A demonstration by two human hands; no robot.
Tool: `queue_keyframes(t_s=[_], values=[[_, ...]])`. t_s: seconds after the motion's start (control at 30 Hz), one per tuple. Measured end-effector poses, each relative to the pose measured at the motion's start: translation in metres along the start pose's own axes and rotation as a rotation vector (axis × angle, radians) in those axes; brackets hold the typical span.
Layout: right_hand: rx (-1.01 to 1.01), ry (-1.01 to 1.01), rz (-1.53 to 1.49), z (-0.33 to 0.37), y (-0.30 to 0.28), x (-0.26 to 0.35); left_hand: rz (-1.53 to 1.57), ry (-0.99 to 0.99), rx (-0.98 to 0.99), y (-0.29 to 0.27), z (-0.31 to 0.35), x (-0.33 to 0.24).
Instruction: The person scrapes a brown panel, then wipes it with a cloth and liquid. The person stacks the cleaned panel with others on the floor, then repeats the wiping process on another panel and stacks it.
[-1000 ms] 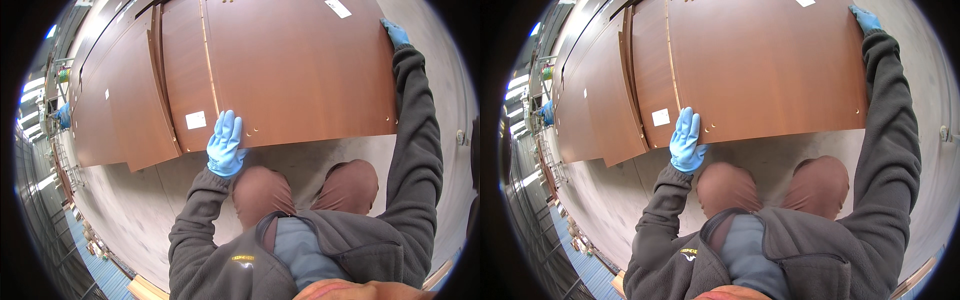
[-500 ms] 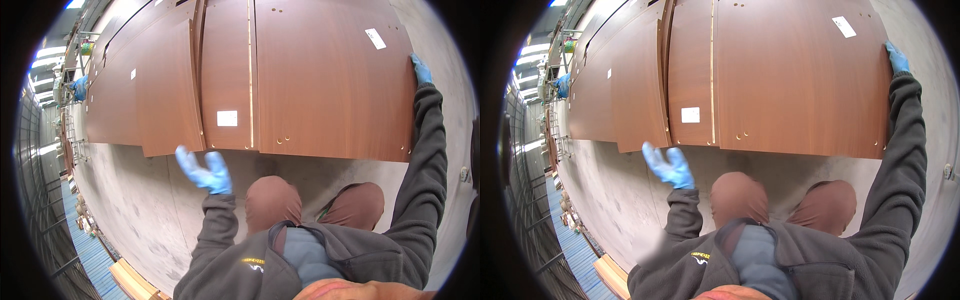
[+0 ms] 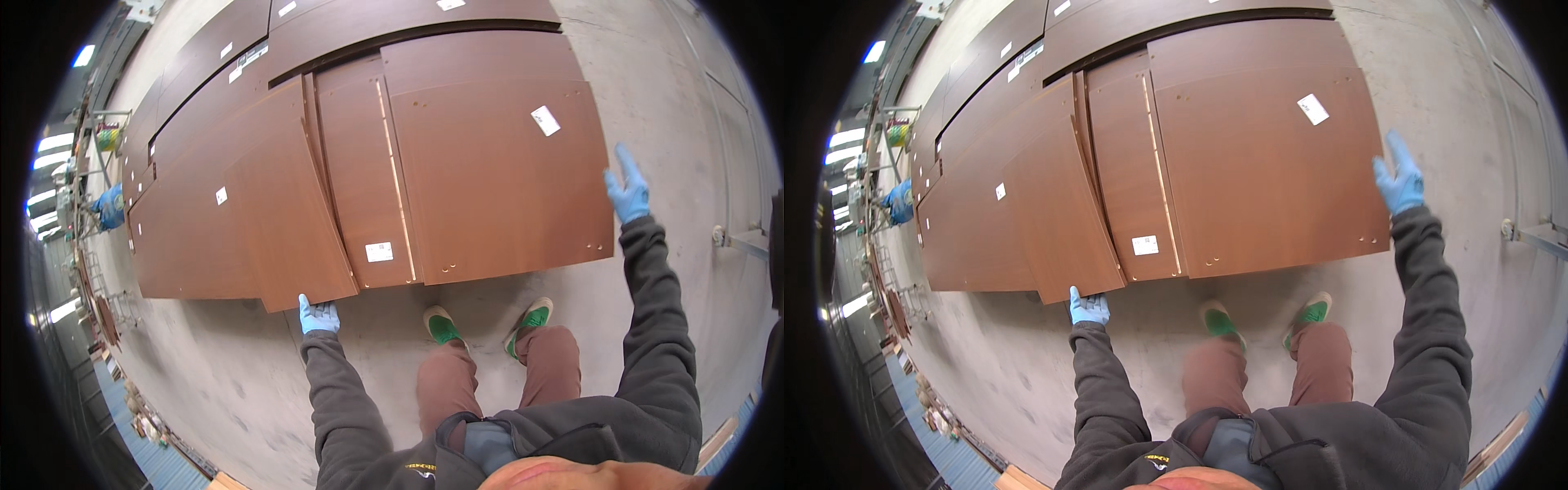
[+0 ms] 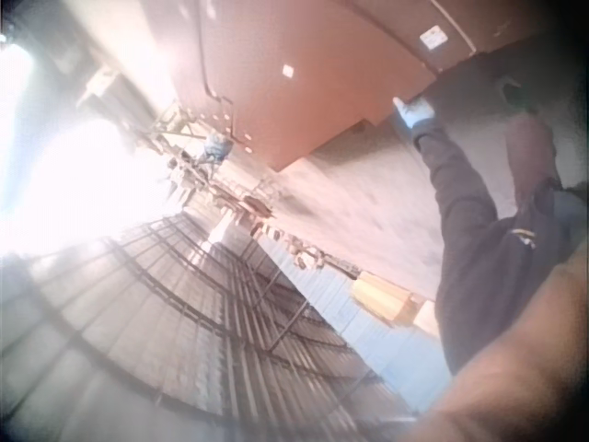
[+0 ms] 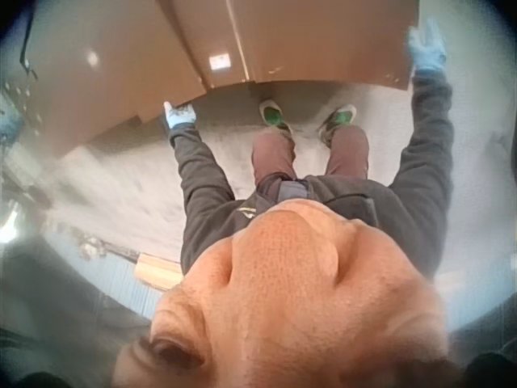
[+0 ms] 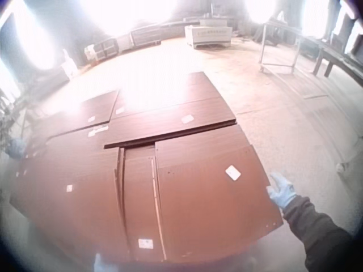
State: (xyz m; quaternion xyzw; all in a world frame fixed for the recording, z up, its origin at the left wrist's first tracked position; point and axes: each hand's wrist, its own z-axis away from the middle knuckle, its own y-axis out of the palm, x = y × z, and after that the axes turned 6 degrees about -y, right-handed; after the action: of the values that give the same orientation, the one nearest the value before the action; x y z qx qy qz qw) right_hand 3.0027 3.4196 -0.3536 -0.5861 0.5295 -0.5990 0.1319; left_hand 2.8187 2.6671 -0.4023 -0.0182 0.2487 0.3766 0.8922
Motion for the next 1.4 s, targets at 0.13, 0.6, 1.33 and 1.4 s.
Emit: queue_keyframes(t_s=[0.13, 0.6, 1.33, 1.4], values=[[0.194, 0.038, 0.124, 0.069, -0.059, 0.061, 0.005, -0.141, -0.094, 0.012, 0.006, -0.015], [0.486, 0.662, -0.088, 0.186, -0.218, 0.228, 0.17, -0.073, 0.135, 0.106, 0.118, -0.12], [1.073, 0.532, 0.074, 0.196, -0.2, 0.384, 0.429, -0.087, -0.146, -0.254, 0.475, -0.187], [1.029, 0.555, 0.103, 0.18, -0.176, 0.389, 0.765, -0.458, -0.135, -0.31, 0.492, -0.187]])
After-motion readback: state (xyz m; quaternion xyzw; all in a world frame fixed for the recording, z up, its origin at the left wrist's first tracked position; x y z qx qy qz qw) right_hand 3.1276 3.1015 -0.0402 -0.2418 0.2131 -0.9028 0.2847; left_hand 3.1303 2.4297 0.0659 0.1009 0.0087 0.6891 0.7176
